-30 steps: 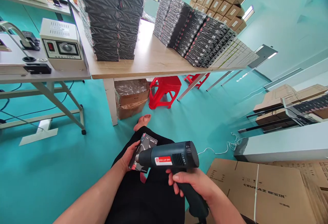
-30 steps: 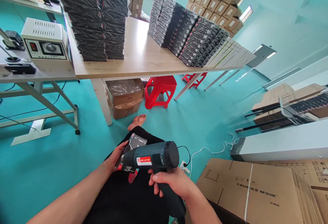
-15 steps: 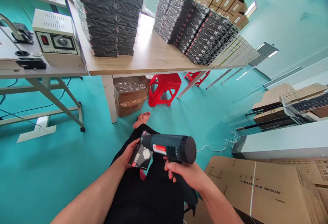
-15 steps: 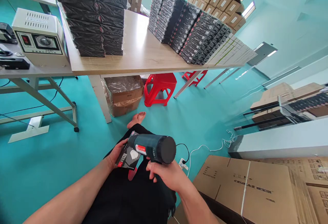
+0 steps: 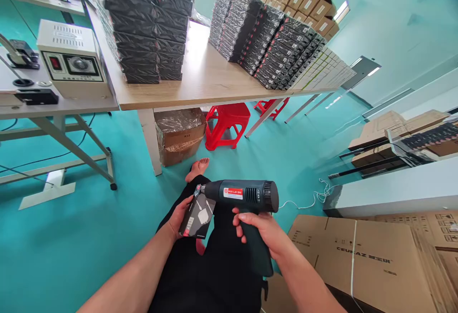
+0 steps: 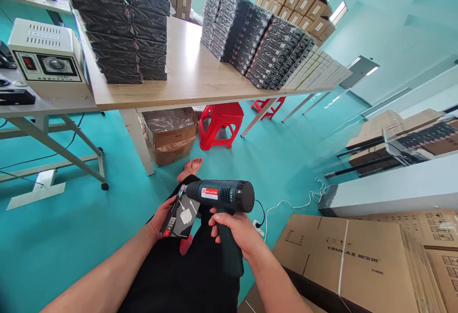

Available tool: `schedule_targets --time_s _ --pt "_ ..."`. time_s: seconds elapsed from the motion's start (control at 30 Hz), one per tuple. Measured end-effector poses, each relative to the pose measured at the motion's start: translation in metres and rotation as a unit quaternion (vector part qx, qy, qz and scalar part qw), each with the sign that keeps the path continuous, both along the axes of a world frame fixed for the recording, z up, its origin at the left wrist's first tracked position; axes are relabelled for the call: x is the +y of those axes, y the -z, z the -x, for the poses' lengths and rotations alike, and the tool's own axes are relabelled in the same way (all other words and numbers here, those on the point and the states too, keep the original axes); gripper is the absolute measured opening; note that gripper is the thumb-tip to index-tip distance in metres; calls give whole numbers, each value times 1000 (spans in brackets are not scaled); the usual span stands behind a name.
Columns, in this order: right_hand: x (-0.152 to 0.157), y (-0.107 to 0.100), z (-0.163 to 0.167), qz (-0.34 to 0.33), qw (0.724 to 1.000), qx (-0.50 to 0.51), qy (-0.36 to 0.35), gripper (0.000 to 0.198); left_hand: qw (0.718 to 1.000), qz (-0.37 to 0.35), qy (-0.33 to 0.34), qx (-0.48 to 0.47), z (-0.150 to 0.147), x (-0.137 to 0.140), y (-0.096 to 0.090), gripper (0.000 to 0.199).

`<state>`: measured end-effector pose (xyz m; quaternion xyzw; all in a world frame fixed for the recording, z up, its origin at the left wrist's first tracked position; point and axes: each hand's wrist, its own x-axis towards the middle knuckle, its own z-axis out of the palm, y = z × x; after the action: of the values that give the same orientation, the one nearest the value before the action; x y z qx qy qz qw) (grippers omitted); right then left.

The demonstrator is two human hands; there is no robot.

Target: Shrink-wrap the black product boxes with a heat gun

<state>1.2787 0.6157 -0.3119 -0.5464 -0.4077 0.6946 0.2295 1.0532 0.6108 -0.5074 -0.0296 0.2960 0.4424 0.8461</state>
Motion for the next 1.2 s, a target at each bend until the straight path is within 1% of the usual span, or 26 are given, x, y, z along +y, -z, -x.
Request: schedule_targets --time_s 0.1,0.2,0.37,0.4,0.47,0.57,0.67,0.8,0.87,0.93,1.03,1.07,1.13,1.2 --pt "9 0 -8 -4 999 -25 32 29 1000 -1 -8 -19 1 0 0 39" --pt "7 -1 -12 -4 998 -33 58 30 1000 -5 -8 -28 0 0 2 39" --pt "1 -2 -4 7 1000 26 5 31 1000 -1 -16 -22 0 0 4 35" --pt "2 -1 -4 3 1000 19 6 31 1000 -2 -17 -24 0 0 3 36" --pt "6 3 -8 -4 999 -13 30 30 999 -7 -19 -31 0 0 2 38" --pt "12 7 -23 -4 997 -44 58 30 999 -6 -20 -31 0 -1 0 40" --pt "9 9 -38 14 999 -38 22 31 999 -3 -22 -29 0 -1 -1 40" --pt "-7 7 -50 49 994 -55 -78 28 999 0 -17 -36 1 0 -2 40" --pt "-13 7 -51 66 989 -64 -113 27 999 6 -18 -33 1 1 -1 40" --pt "-15 8 -50 63 991 -58 -106 29 999 12 -21 -28 1 1 -1 40" --pt "-15 12 -49 24 998 -51 -40 33 999 16 -28 -23 1 1 -2 43" --pt "-16 13 -49 20 998 -53 -30 33 999 18 -32 -25 2 1 -3 45" --pt "-20 15 -50 36 997 -56 -45 31 998 16 -45 -32 3 0 -3 47" --pt "-29 17 -51 66 993 -43 -91 31 997 10 -62 -38 5 -1 -1 48"
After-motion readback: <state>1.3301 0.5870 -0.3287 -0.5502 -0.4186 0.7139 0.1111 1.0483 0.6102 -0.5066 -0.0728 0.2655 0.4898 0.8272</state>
